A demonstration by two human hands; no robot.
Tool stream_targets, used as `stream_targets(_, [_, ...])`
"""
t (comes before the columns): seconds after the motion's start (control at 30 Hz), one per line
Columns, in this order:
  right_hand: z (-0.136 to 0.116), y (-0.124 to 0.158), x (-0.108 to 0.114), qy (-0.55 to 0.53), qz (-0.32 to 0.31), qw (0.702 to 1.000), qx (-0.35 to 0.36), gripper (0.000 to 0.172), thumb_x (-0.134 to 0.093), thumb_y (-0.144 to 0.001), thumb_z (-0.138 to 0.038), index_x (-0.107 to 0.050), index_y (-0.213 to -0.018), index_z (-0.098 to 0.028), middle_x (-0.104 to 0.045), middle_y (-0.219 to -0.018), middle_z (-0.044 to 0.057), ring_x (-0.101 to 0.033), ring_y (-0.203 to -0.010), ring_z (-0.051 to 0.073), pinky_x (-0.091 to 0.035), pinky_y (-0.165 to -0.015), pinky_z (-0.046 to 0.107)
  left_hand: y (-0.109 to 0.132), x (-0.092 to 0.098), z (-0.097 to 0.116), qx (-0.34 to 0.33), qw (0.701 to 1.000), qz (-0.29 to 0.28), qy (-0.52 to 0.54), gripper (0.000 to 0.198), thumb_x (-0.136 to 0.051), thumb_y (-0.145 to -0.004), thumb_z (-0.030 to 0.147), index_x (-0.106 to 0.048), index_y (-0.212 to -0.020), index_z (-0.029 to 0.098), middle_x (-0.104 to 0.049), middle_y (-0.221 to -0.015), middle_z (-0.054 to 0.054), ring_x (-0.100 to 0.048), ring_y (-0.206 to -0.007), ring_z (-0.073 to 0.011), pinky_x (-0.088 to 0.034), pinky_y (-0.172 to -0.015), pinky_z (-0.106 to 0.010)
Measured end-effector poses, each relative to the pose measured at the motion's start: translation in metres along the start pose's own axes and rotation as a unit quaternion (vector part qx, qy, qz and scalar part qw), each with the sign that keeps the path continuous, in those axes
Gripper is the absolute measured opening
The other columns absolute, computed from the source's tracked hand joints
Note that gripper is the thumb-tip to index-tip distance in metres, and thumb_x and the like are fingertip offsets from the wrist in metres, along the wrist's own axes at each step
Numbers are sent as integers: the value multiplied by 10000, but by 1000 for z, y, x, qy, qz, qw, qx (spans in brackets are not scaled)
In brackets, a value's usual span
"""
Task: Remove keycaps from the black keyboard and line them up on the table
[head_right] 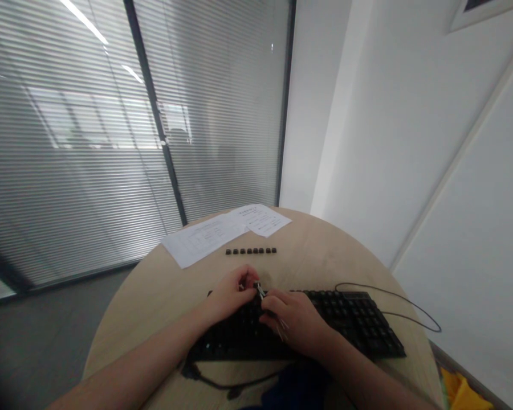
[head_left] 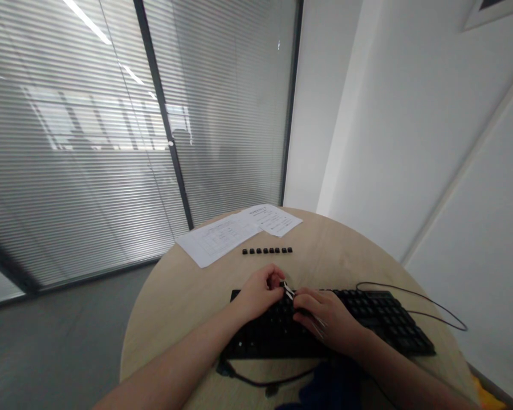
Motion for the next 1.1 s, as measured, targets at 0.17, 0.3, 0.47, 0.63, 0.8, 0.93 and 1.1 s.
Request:
stream_targets(0.17, [0, -1, 2, 3, -6, 999, -32, 29, -533, -985, -205, -542, -958, -212, -663, -927, 8, -625, -761, 151, -415, -674, 235, -2, -1, -4, 10, 1000, 15, 16, 250, -581, -641, 78, -580, -874, 170, -498, -640, 74, -454, -615, -115, -333, -593, -254])
stream_targets(0.3, [-2, -1, 2, 13, -12, 998, -57, 57, -531, -995, -229, -566, -953, -211, -670, -914, 9, -634, -778, 161, -420, -682, 243, -2, -2, -4, 9, 999, 23, 25, 234, -582, -646, 85, -574, -863, 173, -493, -628, 76, -450, -608, -114, -326, -586, -250])
stream_targets(0.47, [1, -1, 3, 36, -7, 996, -87, 88, -515, -992, -234, -582, -945, -202, -667, -890, 26, -634, -773, 175, -425, -671, 258, -4, 1, -9, 5, 999, 34, 14, 244, -574, -630, 87, -577, -858, 175, -483, -629, 75, -442, -609, -111, -320, -591, -247])
stream_targets(0.63, [18, 2, 17, 60, 58, 988, -132, 180, -447, -1007, -246, -578, -899, -188, -639, -825, 45, -599, -716, 164, -429, -651, 262, -9, 10, -15, 13, 998, 53, 13, 224, -582, -666, 111, -571, -878, 180, -460, -626, 76, -427, -594, -107, -311, -586, -246])
stream_targets(0.8, [25, 3, 25, 73, 90, 985, -127, 240, -419, -1022, -257, -603, -887, -184, -624, -847, 66, -574, -796, 187, -447, -740, 304, -8, 8, -14, 4, 999, 33, 29, 255, -589, -676, 110, -577, -923, 175, -452, -637, 81, -426, -601, -109, -317, -595, -254])
stream_targets(0.93, [20, -1, 22, 91, 87, 987, -104, 311, -375, -1033, -222, -609, -834, -173, -632, -930, 95, -557, -883, 215, -455, -817, 354, -4, 3, -11, -7, 999, -2, 42, 302, -594, -670, 95, -579, -960, 176, -474, -665, 77, -453, -626, -113, -340, -623, -259])
stream_targets(1.1, [19, -2, 14, 78, 41, 992, -92, 308, -366, -1034, -185, -642, -900, -170, -656, -882, 76, -594, -827, 199, -480, -783, 339, 0, 0, -6, -20, 997, -33, 68, 320, -616, -691, 113, -567, -1000, 185, -498, -708, 67, -475, -662, -118, -355, -636, -261])
Point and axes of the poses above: each hand's wrist, its own y-axis away from the middle knuckle, its own x-axis out of the back of the hand, z = x × y, the point moved 2 cm from there along -y, towards the middle knuckle
